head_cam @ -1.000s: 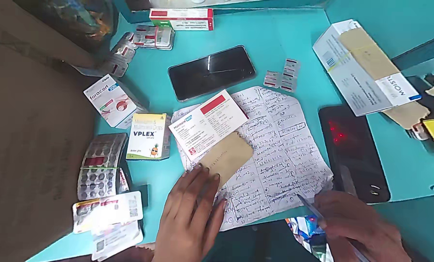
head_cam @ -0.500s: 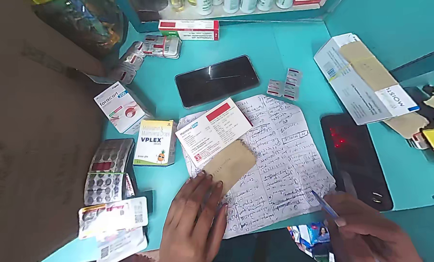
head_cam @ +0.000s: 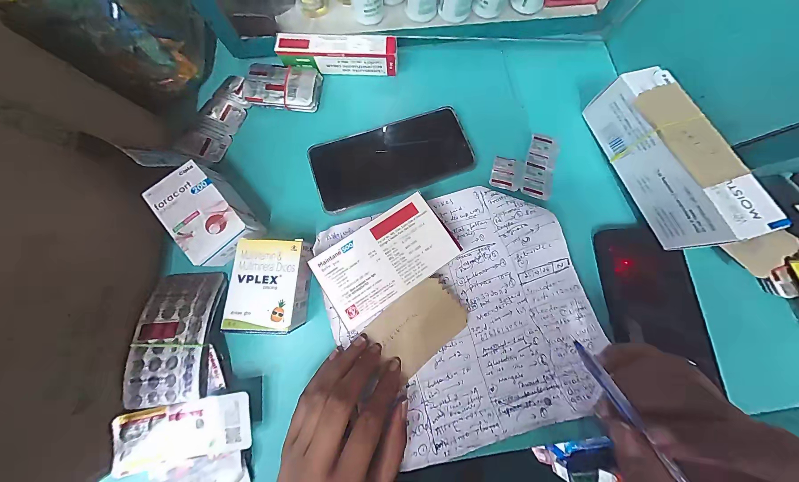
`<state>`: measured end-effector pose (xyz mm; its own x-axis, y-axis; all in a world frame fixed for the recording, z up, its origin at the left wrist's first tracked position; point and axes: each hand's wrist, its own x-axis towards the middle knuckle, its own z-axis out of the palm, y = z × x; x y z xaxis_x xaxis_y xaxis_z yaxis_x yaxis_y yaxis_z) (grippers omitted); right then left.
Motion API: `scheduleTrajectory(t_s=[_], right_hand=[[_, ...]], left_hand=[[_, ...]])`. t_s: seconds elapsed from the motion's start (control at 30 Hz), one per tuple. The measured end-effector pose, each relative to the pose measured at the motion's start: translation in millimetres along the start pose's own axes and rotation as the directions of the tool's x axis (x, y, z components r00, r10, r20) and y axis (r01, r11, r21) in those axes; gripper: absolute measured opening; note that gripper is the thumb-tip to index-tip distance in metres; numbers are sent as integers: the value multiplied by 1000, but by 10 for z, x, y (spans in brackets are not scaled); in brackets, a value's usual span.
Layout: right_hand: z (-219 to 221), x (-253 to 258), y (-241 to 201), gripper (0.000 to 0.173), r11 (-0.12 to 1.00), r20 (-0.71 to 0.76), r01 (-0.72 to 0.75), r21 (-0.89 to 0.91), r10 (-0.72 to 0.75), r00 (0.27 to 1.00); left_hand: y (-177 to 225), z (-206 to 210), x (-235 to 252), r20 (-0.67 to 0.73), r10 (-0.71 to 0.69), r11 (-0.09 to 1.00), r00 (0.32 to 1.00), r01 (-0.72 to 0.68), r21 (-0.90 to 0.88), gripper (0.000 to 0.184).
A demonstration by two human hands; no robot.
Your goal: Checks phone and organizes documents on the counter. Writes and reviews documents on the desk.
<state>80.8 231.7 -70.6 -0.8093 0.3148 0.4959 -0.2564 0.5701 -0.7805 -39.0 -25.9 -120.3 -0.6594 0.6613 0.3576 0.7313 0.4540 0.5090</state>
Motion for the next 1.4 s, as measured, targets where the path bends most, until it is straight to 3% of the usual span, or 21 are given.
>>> scheduleTrajectory(t_s=[0.23,0.77,1.4], right_hand=[[291,-9,221,14,999,-44,21,-47,-23,999],[320,26,250,15,994,4,53,-95,-53,999],[304,8,204,17,991,65,84,-106,-77,995]], left_hand=[[-13,9,-8,-33,-2,999,999,1,-32,23],[-19,47,11,-133,17,999,991,-23,-42,22],[-4,63,0,-146,17,1000,989,-18,0,23]])
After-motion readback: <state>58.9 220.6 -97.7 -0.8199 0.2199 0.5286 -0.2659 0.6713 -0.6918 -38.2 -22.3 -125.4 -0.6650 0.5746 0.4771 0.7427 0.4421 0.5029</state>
